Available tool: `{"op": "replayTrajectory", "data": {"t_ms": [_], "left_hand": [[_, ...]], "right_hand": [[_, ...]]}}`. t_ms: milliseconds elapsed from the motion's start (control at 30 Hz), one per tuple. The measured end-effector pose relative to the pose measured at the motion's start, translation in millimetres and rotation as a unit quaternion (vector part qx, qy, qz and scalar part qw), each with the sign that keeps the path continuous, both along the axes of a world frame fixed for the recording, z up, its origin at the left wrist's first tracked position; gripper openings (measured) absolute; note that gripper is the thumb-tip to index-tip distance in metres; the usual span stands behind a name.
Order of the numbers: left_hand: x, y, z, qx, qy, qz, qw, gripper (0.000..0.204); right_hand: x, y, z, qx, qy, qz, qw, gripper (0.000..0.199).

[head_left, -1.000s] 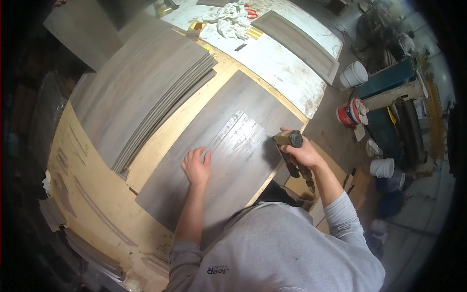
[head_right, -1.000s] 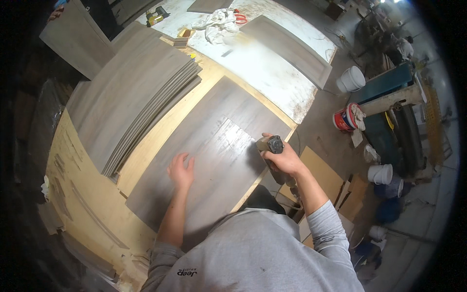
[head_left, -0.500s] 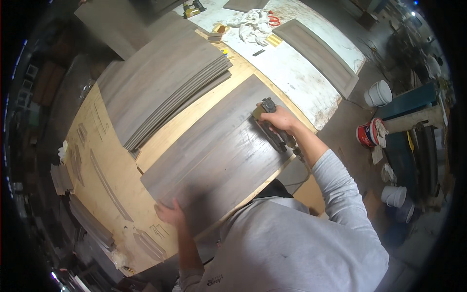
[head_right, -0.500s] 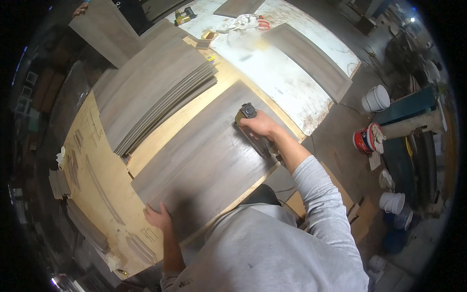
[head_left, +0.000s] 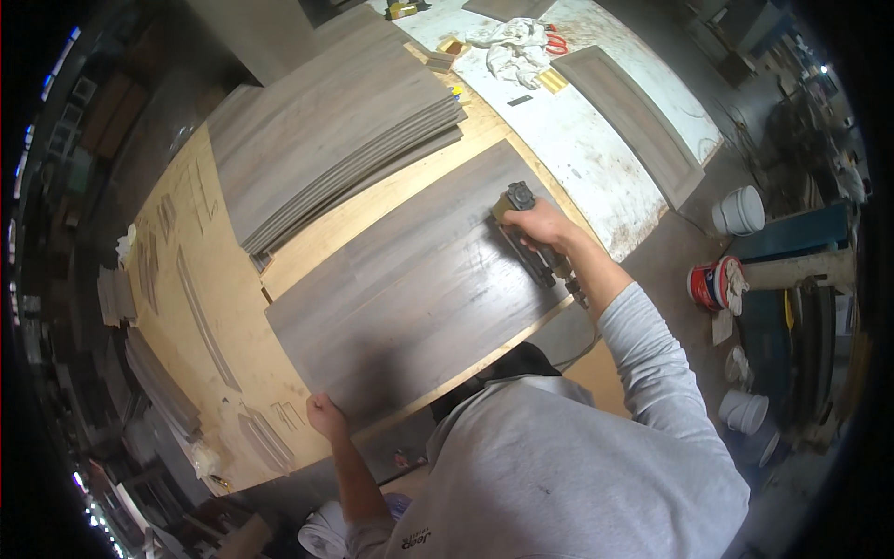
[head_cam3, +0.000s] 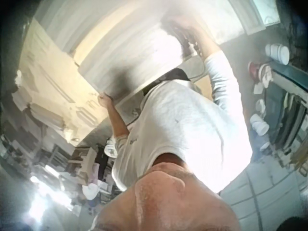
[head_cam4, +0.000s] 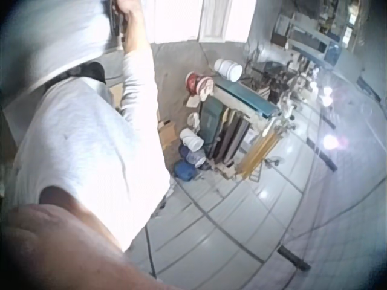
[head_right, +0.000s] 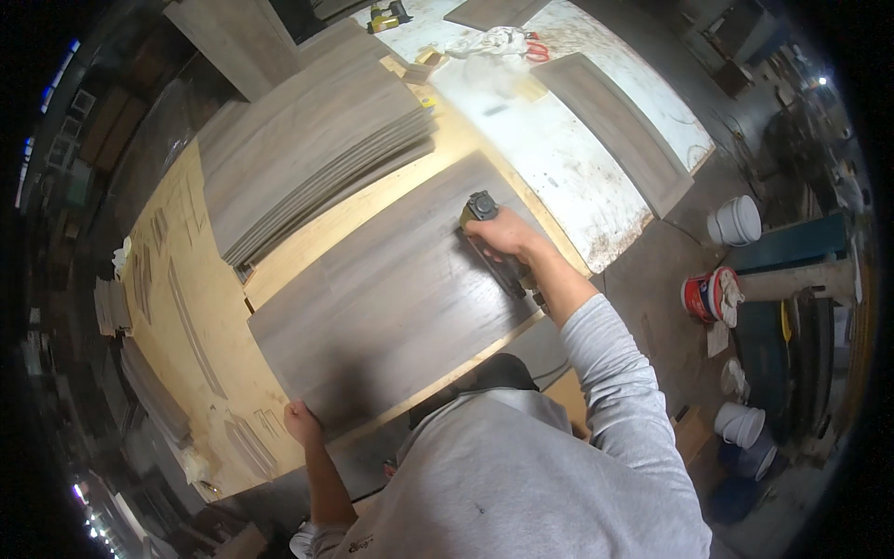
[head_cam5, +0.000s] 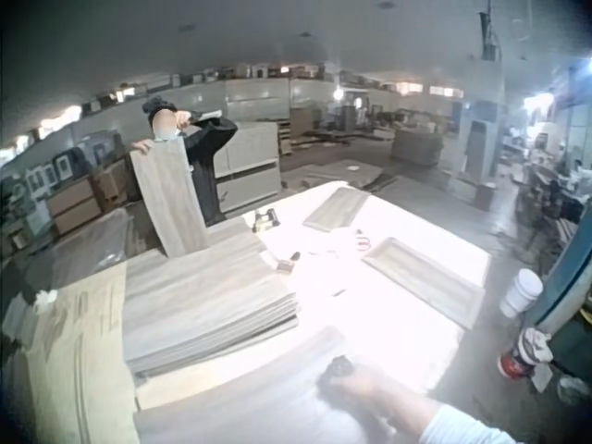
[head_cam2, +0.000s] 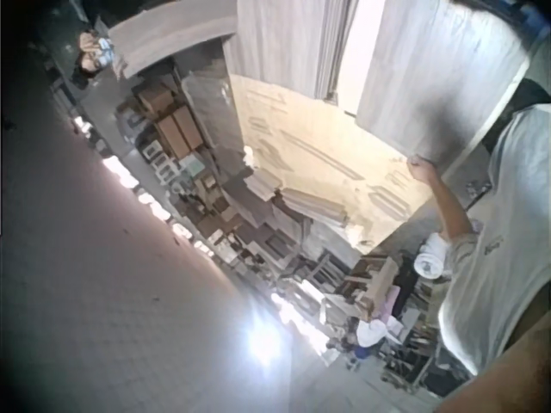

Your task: Assembling wooden panels and attaching decorative strips using a pneumatic nail gun and hammer.

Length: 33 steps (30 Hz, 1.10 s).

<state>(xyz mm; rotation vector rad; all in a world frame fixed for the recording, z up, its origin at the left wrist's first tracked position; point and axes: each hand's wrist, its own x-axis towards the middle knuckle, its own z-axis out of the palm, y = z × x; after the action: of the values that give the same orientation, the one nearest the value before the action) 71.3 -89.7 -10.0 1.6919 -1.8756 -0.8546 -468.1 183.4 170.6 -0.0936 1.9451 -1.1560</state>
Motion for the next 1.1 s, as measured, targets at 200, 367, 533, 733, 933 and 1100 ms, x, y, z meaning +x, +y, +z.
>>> {"op": "replayTrajectory", "data": {"t_ms": [200, 367, 533, 733, 933, 1100], "left_hand": [[-21, 8, 16, -0.029, 0.005, -0.021, 0.999, 0.027], [13, 9, -31, -0.018, 0.064, -0.021, 0.998, 0.027], [24, 33, -39, -0.109, -0.106, 0.009, 0.988, 0.033], [-8, 48, 7, -0.060, -0.035, -0.079, 0.994, 0.048], [50, 48, 81, -0.129, -0.096, -0.340, 0.927, 0.060], [78, 25, 54, -0.133, -0.058, -0.345, 0.927, 0.047]], "right_hand": [[2, 11, 12, 0.010, -0.015, 0.020, 1.000, 0.027], [44, 64, 40, -0.073, 0.061, -0.043, 0.995, 0.068], [116, 82, 54, -0.060, -0.028, 0.009, 0.998, 0.071], [204, 10, 30, -0.094, -0.127, 0.094, 0.983, 0.073], [299, -96, 29, -0.057, -0.107, 0.270, 0.955, 0.069], [367, -145, 11, -0.022, -0.125, 0.384, 0.915, 0.069]]}}
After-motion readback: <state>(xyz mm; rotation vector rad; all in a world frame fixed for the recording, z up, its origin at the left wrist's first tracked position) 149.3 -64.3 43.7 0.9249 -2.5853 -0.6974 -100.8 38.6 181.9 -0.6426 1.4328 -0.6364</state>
